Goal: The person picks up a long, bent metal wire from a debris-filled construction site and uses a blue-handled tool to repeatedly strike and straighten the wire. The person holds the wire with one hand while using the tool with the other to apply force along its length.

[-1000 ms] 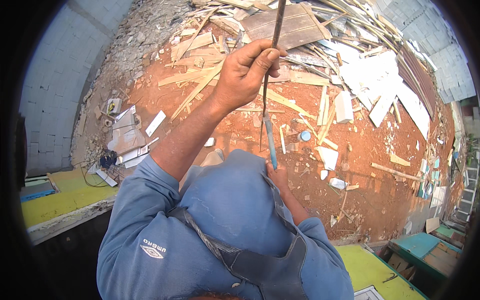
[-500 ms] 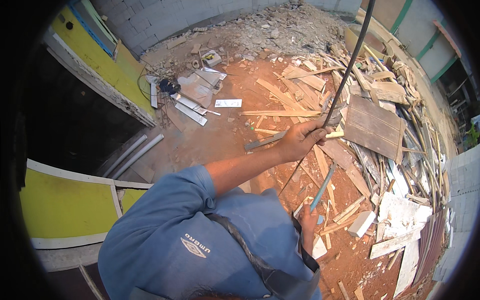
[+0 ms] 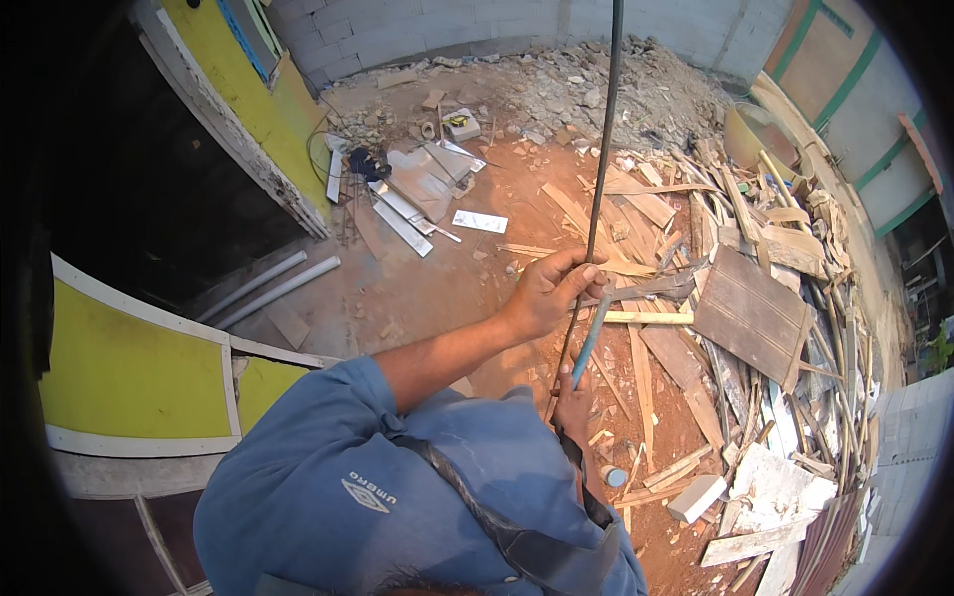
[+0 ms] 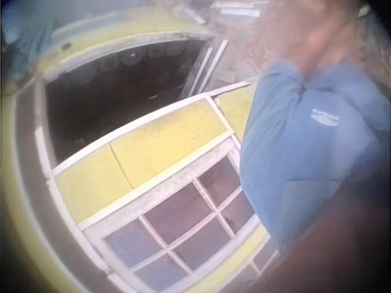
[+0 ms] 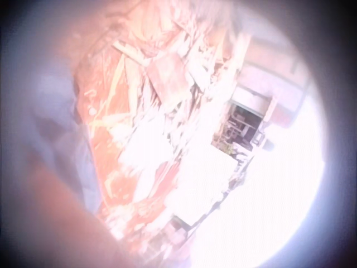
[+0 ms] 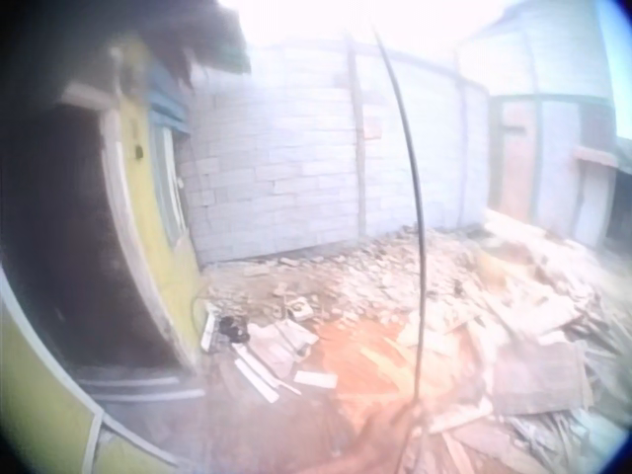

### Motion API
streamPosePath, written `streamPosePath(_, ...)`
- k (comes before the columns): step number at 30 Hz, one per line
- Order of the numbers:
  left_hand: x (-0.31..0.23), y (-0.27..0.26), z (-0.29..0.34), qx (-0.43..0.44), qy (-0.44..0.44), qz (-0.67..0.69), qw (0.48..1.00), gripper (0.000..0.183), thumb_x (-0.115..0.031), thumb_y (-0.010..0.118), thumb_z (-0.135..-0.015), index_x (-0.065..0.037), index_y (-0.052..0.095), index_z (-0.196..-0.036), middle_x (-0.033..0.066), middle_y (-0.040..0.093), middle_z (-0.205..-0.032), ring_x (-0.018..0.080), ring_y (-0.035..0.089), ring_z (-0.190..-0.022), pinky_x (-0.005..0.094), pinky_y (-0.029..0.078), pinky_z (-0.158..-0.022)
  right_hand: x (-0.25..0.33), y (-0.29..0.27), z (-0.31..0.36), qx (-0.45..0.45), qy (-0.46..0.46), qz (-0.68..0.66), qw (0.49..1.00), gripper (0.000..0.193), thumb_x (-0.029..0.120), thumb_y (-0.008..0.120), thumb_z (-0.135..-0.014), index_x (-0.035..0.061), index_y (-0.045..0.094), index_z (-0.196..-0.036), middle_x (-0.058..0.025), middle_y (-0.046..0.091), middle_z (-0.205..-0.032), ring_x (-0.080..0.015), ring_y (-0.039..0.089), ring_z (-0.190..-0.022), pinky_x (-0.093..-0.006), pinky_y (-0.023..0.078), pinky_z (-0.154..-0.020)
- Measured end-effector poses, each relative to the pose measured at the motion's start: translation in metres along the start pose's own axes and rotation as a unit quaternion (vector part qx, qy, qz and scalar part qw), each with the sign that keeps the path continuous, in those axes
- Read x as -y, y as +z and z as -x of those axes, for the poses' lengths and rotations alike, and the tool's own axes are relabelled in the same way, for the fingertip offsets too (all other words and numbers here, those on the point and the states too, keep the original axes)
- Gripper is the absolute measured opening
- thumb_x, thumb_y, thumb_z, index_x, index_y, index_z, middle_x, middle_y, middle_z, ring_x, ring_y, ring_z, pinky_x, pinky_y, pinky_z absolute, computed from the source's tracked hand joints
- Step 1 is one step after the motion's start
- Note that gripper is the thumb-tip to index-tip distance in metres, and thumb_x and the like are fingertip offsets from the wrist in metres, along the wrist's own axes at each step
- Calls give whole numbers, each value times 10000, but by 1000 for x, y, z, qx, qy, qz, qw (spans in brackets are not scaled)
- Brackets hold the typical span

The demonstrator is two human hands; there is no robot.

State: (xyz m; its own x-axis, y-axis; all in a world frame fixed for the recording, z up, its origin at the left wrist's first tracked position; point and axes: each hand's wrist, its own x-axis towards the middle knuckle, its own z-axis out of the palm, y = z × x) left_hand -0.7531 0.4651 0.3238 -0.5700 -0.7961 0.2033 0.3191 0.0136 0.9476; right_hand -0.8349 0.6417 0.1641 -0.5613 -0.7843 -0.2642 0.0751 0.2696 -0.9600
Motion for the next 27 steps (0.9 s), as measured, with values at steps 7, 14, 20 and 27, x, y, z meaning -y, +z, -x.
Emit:
streamPosePath(7,-39,-58,-30,-40,38,97,994,288,-233,585,-1108,9,661,-1245,64,717,-1006,153,739,-921,297,627,-811,-22,47,-60,81,-2,-20,997,362,361,631,-1082,17,678,-1184,-28,652,-922,-115,588,-766,-287,514,-672)
streamPosePath(14,-24,-160,-74,-88,-22,103,991,313,-257,599,-1102,8,648,-1262,69,711,-1001,158,741,-916,320,645,-814,-36,93,-87,52,12,2,999,320,337,685,-1053,17,682,-1045,-23,647,-843,-92,563,-747,-274,443,-652)
streamPosePath(20,31,-259,-91,-167,-144,102,970,331,-166,532,-1114,11,552,-1393,108,678,-1153,198,730,-1038,357,645,-884,-63,121,-112,44,25,198,979,360,344,718,-1025,-10,684,-974,-43,648,-786,-149,578,-720,-358,488,-673)
streamPosePath(27,81,-341,-77,-257,-290,100,916,271,-106,491,-1108,-8,574,-1347,127,663,-1210,254,731,-1054,397,622,-902,-71,152,-146,46,51,222,973,338,322,724,-1017,-12,689,-982,-45,648,-770,-152,583,-711,-360,491,-667)
